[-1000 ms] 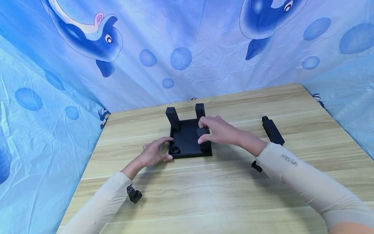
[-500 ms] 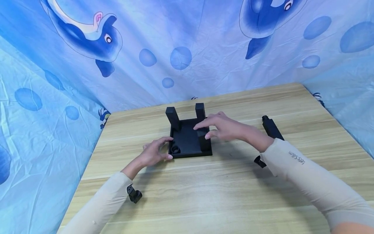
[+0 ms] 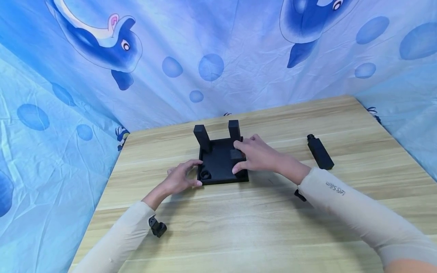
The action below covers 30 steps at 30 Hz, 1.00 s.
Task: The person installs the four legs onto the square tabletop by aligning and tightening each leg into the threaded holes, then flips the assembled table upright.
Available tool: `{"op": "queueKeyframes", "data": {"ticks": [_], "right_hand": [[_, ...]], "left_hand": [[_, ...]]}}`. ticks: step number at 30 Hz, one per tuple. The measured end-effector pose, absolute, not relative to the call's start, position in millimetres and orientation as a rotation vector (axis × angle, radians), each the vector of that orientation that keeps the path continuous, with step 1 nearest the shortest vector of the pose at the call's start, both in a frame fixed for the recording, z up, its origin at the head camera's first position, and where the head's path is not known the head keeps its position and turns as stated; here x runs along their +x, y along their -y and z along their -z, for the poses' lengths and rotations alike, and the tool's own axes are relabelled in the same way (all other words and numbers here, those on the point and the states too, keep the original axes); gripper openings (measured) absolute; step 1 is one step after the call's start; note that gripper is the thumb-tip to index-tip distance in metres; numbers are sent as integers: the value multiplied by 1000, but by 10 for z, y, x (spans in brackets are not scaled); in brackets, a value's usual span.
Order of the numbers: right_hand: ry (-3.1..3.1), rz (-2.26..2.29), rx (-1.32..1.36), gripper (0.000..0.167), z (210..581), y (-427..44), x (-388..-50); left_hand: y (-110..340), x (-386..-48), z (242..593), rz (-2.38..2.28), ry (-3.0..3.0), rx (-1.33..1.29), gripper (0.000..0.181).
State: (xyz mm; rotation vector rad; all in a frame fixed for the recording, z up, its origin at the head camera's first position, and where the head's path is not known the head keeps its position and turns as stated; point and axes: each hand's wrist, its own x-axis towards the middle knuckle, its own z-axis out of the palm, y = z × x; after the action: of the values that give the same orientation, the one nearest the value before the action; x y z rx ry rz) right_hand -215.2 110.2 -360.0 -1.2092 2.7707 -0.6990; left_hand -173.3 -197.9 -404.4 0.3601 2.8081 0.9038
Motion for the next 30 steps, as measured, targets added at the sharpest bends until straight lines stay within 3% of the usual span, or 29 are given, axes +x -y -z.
{"op": "queueKeyframes", "data": {"ticks": [8, 18, 30], "right_hand": [[-2657, 827, -1259, 65, 3510, -1203, -2204], [-2469, 980, -1289, 44, 3366, -1243, -2224], [-2460, 1075, -1299, 42, 3446, -1204, -2227]], "left_hand": [[1990, -1741, 4047, -905, -2799, 353, 69], [1990, -1747, 4054, -899, -2808, 363, 69], [1989, -1742, 4048, -898, -2811, 360, 69]]}}
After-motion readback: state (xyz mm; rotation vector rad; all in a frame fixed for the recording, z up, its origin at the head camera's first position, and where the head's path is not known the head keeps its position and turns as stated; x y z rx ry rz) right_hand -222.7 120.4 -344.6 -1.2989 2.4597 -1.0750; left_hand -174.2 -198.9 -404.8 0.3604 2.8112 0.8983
